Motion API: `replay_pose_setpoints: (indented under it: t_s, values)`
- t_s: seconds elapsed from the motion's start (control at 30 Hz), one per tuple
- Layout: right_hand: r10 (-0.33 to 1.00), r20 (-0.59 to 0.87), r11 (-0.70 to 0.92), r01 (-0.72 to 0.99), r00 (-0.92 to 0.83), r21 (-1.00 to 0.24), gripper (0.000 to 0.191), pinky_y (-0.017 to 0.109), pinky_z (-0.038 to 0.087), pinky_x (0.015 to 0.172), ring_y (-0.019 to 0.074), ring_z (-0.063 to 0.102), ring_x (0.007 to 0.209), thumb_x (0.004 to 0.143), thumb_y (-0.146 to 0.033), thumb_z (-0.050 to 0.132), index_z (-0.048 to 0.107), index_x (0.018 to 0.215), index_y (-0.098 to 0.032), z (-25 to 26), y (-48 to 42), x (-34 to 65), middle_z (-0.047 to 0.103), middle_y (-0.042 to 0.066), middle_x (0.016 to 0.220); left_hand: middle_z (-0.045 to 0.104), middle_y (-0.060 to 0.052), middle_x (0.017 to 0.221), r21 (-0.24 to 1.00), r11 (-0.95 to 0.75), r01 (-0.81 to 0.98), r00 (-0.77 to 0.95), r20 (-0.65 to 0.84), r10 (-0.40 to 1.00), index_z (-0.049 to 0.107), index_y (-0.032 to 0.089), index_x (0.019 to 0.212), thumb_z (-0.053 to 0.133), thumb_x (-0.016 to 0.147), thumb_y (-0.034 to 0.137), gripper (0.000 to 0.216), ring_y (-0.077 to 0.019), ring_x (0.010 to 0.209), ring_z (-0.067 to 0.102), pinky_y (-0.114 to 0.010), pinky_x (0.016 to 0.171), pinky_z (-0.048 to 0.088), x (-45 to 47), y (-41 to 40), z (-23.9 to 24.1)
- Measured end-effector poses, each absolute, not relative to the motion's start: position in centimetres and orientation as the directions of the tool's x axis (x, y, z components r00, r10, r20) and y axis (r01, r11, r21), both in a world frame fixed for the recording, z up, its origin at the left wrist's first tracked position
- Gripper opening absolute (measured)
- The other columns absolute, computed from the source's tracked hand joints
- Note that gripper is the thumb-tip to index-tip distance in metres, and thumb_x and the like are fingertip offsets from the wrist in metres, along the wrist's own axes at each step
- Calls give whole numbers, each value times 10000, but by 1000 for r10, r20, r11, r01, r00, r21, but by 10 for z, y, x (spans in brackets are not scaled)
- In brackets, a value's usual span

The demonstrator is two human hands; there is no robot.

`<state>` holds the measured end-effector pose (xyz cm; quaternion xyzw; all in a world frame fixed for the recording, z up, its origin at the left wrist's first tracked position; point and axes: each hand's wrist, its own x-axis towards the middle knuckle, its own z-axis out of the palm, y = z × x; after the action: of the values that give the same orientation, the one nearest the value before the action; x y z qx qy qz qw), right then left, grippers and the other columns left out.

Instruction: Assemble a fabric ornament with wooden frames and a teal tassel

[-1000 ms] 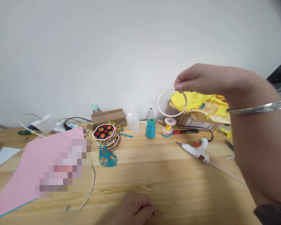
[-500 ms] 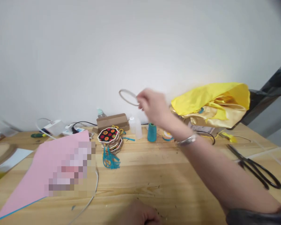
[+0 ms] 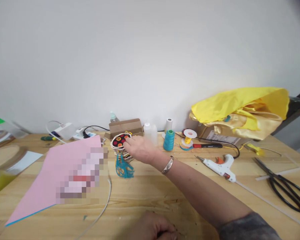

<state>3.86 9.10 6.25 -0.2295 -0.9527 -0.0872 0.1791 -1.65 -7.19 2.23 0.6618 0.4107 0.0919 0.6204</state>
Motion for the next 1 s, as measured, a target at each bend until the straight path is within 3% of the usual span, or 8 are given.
replay_pose_setpoints:
  t_s: [0.1,0.17,0.3,0.37,0.53,0.63,0.8,1.0]
  values:
    - [435,421,869,494,-796,36,262,328,461,718,201,581,874,915,-59,357,542,1098,-91,68,82,56,613,141,1038,411,48,506,902,114,416,566,-355,744,558,159,518,470,772,238,280,-100,524,384,-219,501,270,-13,-70,23]
    - [505,465,848,519,-727,-109,291,307,457,768,186,581,938,937,-94,342,537,1154,-107,76,72,78,620,125,1079,529,16,532,904,162,395,470,-351,810,609,147,550,485,783,286,298,-120,555,466,-226,535,325,-11,-66,28]
    - [688,254,581,307,-680,-753,291,270,474,760,158,631,855,938,-272,415,656,1017,-129,88,43,132,692,69,924,667,-42,636,926,296,234,393,-369,842,692,129,673,539,772,370,302,-145,588,567,-244,573,412,-5,-52,41]
    - [663,79,369,233,-744,-900,319,268,481,755,159,639,855,925,-311,434,664,1031,-118,89,29,157,695,80,937,709,-67,699,933,320,162,400,-359,843,708,132,692,574,764,377,288,-165,643,622,-252,602,449,-2,-46,45]
    - [542,-126,192,268,-831,-944,310,235,457,672,130,602,734,882,-324,504,666,1083,-152,82,10,196,681,28,813,734,-79,682,919,380,107,400,-390,829,719,131,726,640,753,400,282,-158,600,656,-248,589,481,10,-34,51]
    - [655,-178,244,428,-734,-870,216,204,406,569,102,537,633,798,-270,605,707,944,-148,82,12,207,633,-7,692,742,-78,680,903,420,90,397,-419,817,713,136,741,662,747,383,252,-153,574,663,-247,576,492,16,-27,52]
    - [779,-120,297,532,-615,-793,168,192,314,460,64,421,497,774,-227,585,628,640,-137,103,20,214,521,-40,548,740,-63,655,914,405,19,366,-383,848,698,141,744,690,736,332,191,-146,550,665,-230,540,481,17,-16,57]
    - [858,35,291,428,-512,-856,287,213,268,468,52,351,476,786,-306,569,510,553,-148,130,25,209,436,-54,518,754,-80,733,918,393,-57,353,-349,868,671,151,748,695,736,345,196,-176,658,697,-246,597,487,11,-8,63]
